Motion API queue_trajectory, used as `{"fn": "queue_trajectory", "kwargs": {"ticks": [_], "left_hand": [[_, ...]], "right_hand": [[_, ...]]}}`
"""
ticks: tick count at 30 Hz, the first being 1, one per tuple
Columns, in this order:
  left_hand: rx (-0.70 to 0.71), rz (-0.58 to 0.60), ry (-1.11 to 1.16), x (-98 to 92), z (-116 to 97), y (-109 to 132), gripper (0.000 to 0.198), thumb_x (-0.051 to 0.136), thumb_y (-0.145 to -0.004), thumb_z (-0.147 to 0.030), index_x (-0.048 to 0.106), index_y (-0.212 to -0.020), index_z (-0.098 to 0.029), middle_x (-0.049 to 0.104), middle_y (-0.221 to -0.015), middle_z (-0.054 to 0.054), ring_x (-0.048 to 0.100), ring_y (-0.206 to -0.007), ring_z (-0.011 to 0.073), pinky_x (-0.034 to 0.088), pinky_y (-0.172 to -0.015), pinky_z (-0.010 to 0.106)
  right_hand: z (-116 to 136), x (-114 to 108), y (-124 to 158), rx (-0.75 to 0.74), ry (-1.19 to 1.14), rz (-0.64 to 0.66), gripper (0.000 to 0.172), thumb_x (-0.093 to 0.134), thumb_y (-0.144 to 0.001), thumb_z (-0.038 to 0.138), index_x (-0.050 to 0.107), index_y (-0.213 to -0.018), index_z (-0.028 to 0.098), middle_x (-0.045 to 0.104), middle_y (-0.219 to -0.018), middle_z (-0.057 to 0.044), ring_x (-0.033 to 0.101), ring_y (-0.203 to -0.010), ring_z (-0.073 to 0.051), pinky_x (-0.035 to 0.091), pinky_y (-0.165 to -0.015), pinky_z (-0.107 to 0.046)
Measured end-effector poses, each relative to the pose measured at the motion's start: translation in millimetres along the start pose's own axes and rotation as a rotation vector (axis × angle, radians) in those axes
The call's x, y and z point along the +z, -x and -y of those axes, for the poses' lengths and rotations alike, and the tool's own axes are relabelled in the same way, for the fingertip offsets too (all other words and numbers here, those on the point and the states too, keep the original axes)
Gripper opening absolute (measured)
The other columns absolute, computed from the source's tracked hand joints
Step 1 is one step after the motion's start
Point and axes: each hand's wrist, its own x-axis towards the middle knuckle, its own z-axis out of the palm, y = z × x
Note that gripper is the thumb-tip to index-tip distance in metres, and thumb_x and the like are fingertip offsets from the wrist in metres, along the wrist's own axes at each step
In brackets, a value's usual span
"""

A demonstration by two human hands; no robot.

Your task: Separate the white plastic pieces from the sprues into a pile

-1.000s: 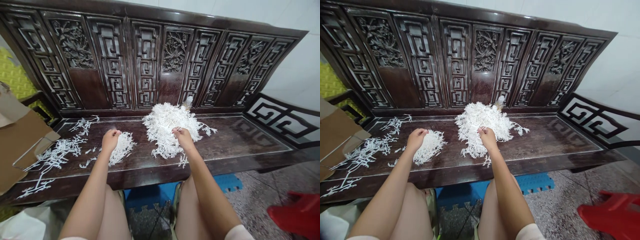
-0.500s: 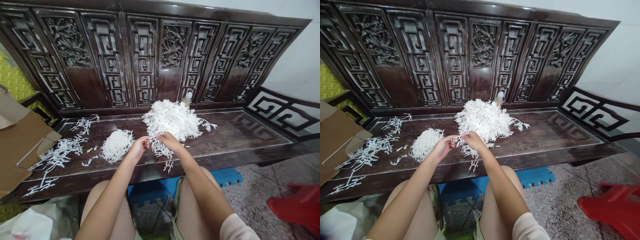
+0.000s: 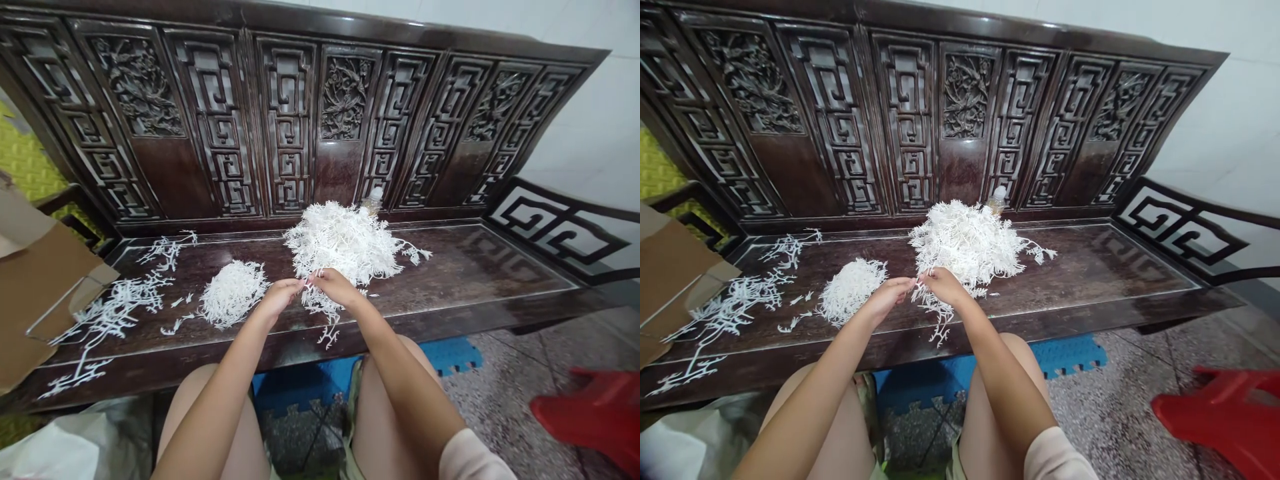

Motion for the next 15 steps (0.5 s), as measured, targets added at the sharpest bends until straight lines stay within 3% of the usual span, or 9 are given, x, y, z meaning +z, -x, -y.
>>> {"fn": "queue_trajectory", "kwargs": {"ticks": [3,7,10,12,15], "left_hand": [[0.047,-0.061,-0.007,-1.4,1.0,-3.0,0.042,0.065,-0.056,-0.049,0.066,-0.075,-0.011,0.042,-0.043,-0.005,0.028,-0.044,0.0053,0.019,-0.049,0.022],[0.125,-0.167,-0.006,2.4,3.5,-5.6,0.035,0.067,-0.055,-0.044,0.067,-0.070,-0.013,0.058,-0.056,0.000,0.042,-0.053,0.0090,0.028,-0.057,0.024],[0.159,-0.219,0.024,0.0,6.6,-9.4,0.032,0.065,-0.057,-0.044,0.065,-0.066,-0.013,0.059,-0.059,0.001,0.043,-0.053,0.0088,0.030,-0.056,0.023],[0.154,-0.293,0.069,-12.1,7.8,-14.5,0.033,0.060,-0.061,-0.046,0.063,-0.065,-0.013,0.054,-0.053,0.000,0.037,-0.046,0.0070,0.028,-0.051,0.023],[0.161,-0.488,0.057,-46.5,7.8,-25.3,0.035,0.054,-0.066,-0.046,0.062,-0.067,-0.013,0.044,-0.044,-0.002,0.033,-0.040,0.0069,0.027,-0.046,0.023]], "right_hand": [[4.7,-0.3,1.7,-0.007,0.045,-0.012,0.028,0.046,-0.073,0.038,0.059,-0.069,0.013,0.050,-0.057,0.001,0.042,-0.054,-0.009,0.033,-0.055,-0.022],[14.8,2.6,4.7,0.028,0.113,-0.050,0.022,0.046,-0.071,0.033,0.055,-0.065,0.014,0.044,-0.052,0.003,0.038,-0.050,-0.008,0.029,-0.053,-0.022],[21.3,2.1,8.4,0.016,0.112,-0.058,0.020,0.045,-0.071,0.031,0.052,-0.060,0.014,0.040,-0.051,0.003,0.035,-0.050,-0.008,0.028,-0.053,-0.022],[22.8,-2.4,11.3,-0.001,0.103,-0.042,0.021,0.046,-0.070,0.031,0.051,-0.058,0.015,0.039,-0.050,0.004,0.034,-0.050,-0.008,0.028,-0.053,-0.022],[19.8,-12.4,13.8,0.025,0.077,-0.002,0.022,0.048,-0.070,0.034,0.052,-0.060,0.014,0.042,-0.052,0.003,0.038,-0.052,-0.009,0.030,-0.055,-0.022]]}}
